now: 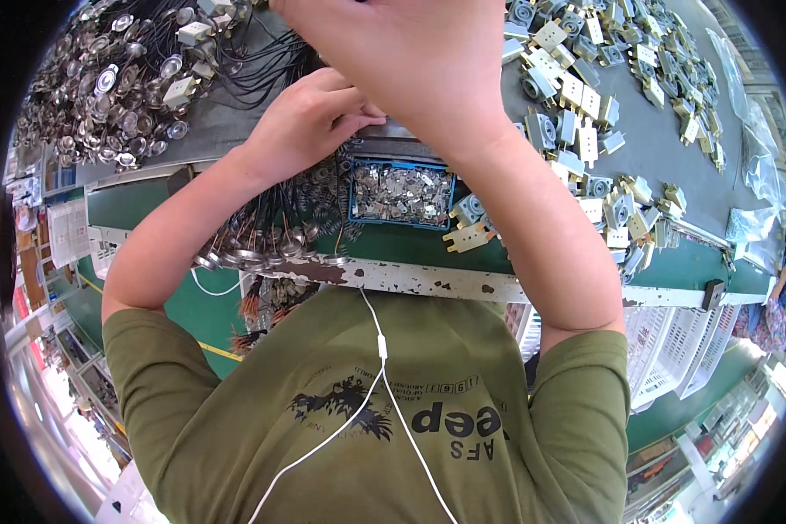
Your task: Assembling electronic components and wiring at a factory workstation.
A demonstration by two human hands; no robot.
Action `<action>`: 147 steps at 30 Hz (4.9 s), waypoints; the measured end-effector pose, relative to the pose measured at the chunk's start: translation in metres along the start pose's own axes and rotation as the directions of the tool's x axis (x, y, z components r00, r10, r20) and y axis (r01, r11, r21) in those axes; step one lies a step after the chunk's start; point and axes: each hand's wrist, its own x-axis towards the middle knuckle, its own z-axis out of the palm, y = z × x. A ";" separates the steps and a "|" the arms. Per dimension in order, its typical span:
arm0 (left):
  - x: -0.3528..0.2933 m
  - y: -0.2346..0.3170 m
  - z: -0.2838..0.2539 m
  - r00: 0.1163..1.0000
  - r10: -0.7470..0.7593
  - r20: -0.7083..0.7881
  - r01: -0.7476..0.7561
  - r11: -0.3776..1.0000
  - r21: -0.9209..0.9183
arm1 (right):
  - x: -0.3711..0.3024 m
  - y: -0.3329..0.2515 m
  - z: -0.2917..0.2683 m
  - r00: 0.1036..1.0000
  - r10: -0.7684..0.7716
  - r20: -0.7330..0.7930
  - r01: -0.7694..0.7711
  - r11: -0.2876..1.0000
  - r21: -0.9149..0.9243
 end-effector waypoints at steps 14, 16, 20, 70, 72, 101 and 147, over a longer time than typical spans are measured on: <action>0.011 0.015 -0.018 0.893 -0.362 0.269 0.306 0.924 0.228 | 0.005 -0.017 0.014 0.910 0.409 -0.071 -0.376 0.740 -0.558; 0.008 0.006 -0.009 0.921 -0.302 0.246 0.242 0.938 0.246 | -0.006 -0.020 0.021 0.940 0.311 -0.138 -0.325 0.701 -0.635; 0.007 -0.004 -0.005 0.972 -0.173 0.158 0.134 0.963 0.233 | -0.013 -0.016 0.013 0.976 0.214 0.032 -0.130 0.697 -0.705; -0.119 -0.027 -0.147 0.873 -0.452 -0.185 0.473 0.690 0.548 | -0.085 -0.050 -0.089 0.664 0.697 0.271 0.461 -0.096 -0.882; -0.110 -0.018 -0.145 0.879 -0.428 -0.213 0.457 0.625 0.633 | -0.084 -0.049 -0.088 0.661 0.701 0.266 0.475 -0.118 -0.872; -0.025 0.042 -0.041 0.796 -0.032 0.604 -0.154 0.955 0.253 | 0.063 -0.039 -0.095 0.913 0.408 -0.022 -0.048 0.054 -0.997; -0.022 0.022 -0.053 0.927 0.121 0.356 -0.113 0.993 -0.043 | -0.076 -0.044 -0.073 0.693 0.618 0.371 0.414 0.080 -0.907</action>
